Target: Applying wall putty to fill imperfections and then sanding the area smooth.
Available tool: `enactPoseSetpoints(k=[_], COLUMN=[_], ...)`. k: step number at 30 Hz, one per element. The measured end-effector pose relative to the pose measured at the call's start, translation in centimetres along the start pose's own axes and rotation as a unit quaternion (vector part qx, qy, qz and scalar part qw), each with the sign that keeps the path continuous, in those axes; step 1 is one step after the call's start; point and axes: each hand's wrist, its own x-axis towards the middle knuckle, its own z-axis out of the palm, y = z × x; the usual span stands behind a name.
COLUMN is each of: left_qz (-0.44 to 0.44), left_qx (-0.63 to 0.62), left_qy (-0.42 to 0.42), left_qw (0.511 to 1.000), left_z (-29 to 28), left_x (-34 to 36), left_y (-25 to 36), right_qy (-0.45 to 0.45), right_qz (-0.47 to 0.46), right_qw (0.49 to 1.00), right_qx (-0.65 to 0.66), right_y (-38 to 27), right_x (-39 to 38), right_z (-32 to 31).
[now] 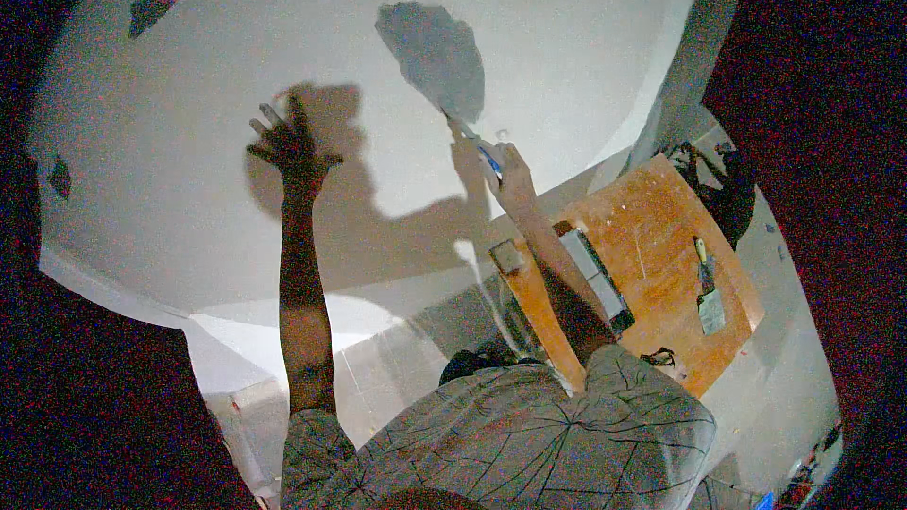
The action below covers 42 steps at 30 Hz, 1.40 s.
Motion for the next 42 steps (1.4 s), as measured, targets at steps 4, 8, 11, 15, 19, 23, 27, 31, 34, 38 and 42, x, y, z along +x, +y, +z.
enactPoseSetpoints(k=[4,8,11,15,19,23,27,31,34,38,42], left_qz=[0.0,0.005,0.011,0.023,0.009,0.002,0.005,0.018,0.027,0.024,0.051], left_qx=[-0.003,-0.018,-0.018,-0.028,-0.012,-0.033,-0.005,0.014,0.039,0.041,0.05], left_qy=[0.006,0.024,0.024,0.044,0.021,0.01,-0.019,-0.005,0.011,-0.006,0.06], left_qw=[1.0,1.0,0.999,0.998,1.0,0.999,1.0,1.0,0.999,0.999,0.996], left_z=[0.2,0.6,0.5,0.9,0.7,0.1,-0.1,0.6,0.6,0.4,3.6], left_x=[-0.3,-0.6,-0.3,-0.3,0.1,-0.4,-0.7,-0.9,-0.4,0.0,-3.2], left_y=[-0.7,-0.8,0.0,-0.7,-0.8,-0.3,-0.6,-0.6,-0.4,-0.4,-2.8], right_qy=[-0.019,-0.02,-0.005,-0.032,-0.037,-0.074,-0.008,0.042,0.033,0.034,0.019], right_qz=[0.04,0.025,0.012,-0.035,-0.002,0.053,0.036,-0.003,-0.019,0.007,0.128], right_qw=[0.999,0.999,1.0,0.999,0.999,0.995,0.999,0.997,0.997,0.999,0.989], right_qx=[0.027,0.007,0.019,-0.005,-0.033,-0.048,-0.002,0.066,0.066,0.004,0.078], right_y=[-1.6,-3.9,-4.5,-2.7,1.0,-1.0,-4.2,-5.5,-3.9,-0.5,0.4], right_x=[0.6,3.5,5.1,5.0,1.5,1.3,5.3,8.6,7.0,2.0,-0.7], right_z=[-1.5,-3.5,-3.9,-2.4,-0.4,-2.5,-5.0,-5.6,-4.3,-3.7,-7.2])
